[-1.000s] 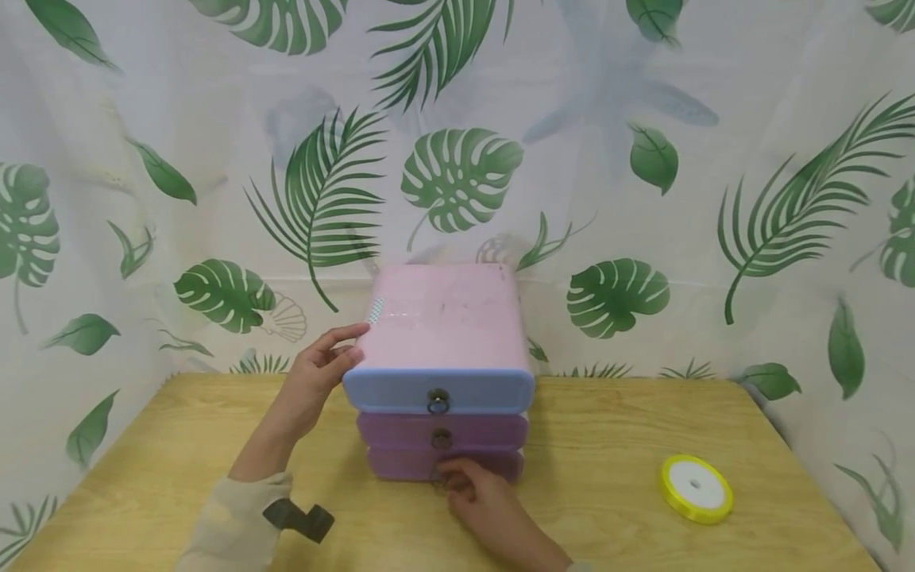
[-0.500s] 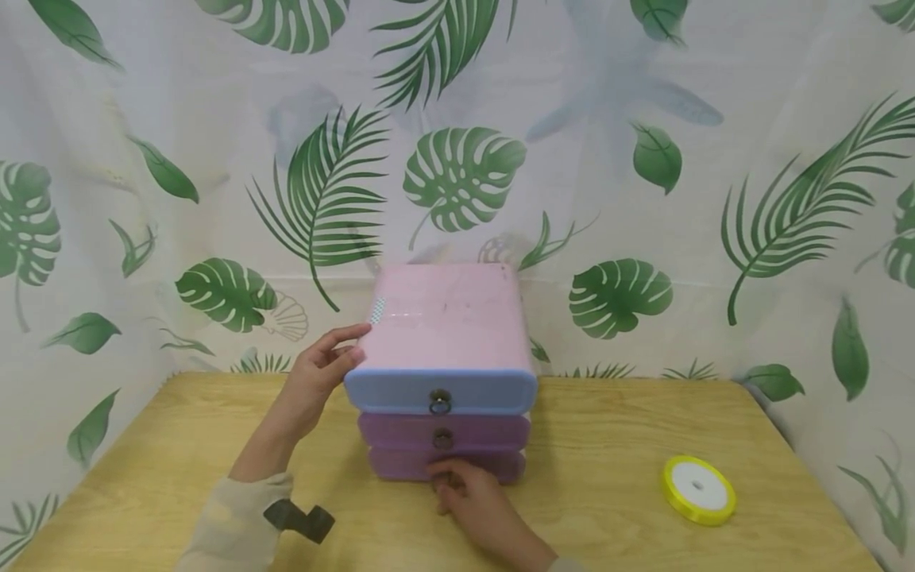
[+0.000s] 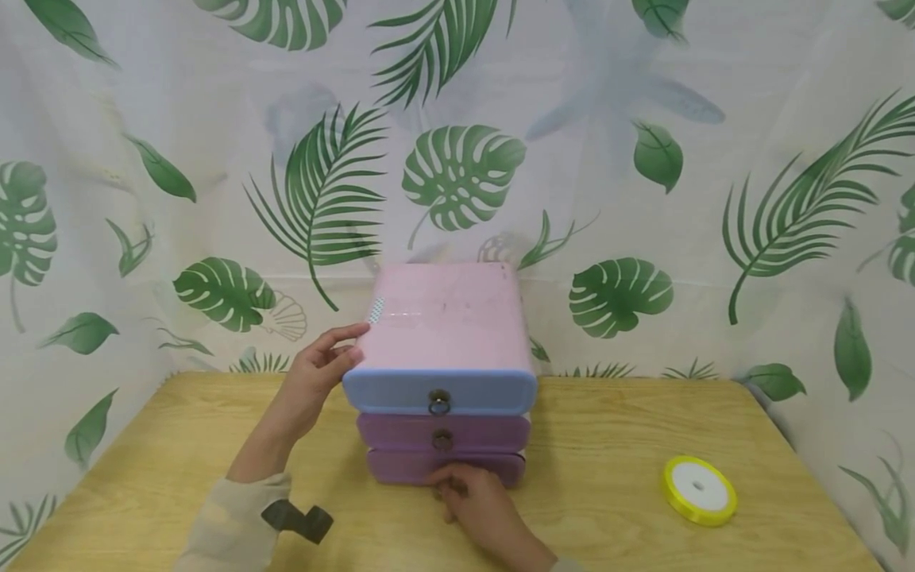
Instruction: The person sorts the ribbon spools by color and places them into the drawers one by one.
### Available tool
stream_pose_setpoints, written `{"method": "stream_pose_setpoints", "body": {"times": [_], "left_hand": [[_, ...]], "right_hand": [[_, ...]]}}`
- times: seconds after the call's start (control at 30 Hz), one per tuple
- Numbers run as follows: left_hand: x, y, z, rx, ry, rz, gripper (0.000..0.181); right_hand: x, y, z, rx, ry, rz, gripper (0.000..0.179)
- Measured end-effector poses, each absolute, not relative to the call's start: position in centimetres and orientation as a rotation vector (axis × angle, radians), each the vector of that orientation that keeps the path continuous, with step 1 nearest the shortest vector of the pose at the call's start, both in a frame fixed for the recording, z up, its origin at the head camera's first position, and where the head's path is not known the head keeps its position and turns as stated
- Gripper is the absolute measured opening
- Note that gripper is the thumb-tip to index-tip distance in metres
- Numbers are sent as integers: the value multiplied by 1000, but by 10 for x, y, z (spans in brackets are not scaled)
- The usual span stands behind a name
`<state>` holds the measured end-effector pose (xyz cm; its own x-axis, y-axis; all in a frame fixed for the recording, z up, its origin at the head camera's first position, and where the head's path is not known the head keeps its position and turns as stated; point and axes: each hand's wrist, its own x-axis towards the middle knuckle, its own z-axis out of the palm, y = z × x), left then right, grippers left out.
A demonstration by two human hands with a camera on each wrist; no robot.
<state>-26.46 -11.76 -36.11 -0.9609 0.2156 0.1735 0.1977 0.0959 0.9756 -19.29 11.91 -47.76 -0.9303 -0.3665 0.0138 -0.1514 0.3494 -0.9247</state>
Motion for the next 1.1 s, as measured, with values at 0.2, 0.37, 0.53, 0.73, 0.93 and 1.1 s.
{"method": "stream_pose_setpoints", "body": {"times": [0.2, 0.37, 0.53, 0.73, 0.93, 1.1], "left_hand": [[-264, -118, -361, 438, 2314, 2054, 43], [-264, -119, -363, 434, 2303, 2052, 44], [-263, -120, -364, 437, 2291, 2062, 44], [-263, -119, -363, 454, 2293, 2060, 44], [-263, -119, -362, 465, 2297, 2055, 44], [-262, -118, -359, 485, 2305, 2045, 44]], "right_hand": [[-188, 120, -479, -451, 2385, -1624, 23], [-181, 123, -481, -415, 2295, -1646, 22], [-176, 125, -481, -380, 2217, -1671, 23], [-168, 127, -478, -319, 2149, -1677, 25], [-159, 131, -475, -358, 2095, -1669, 26], [-153, 136, -476, -437, 2075, -1672, 29]]}}
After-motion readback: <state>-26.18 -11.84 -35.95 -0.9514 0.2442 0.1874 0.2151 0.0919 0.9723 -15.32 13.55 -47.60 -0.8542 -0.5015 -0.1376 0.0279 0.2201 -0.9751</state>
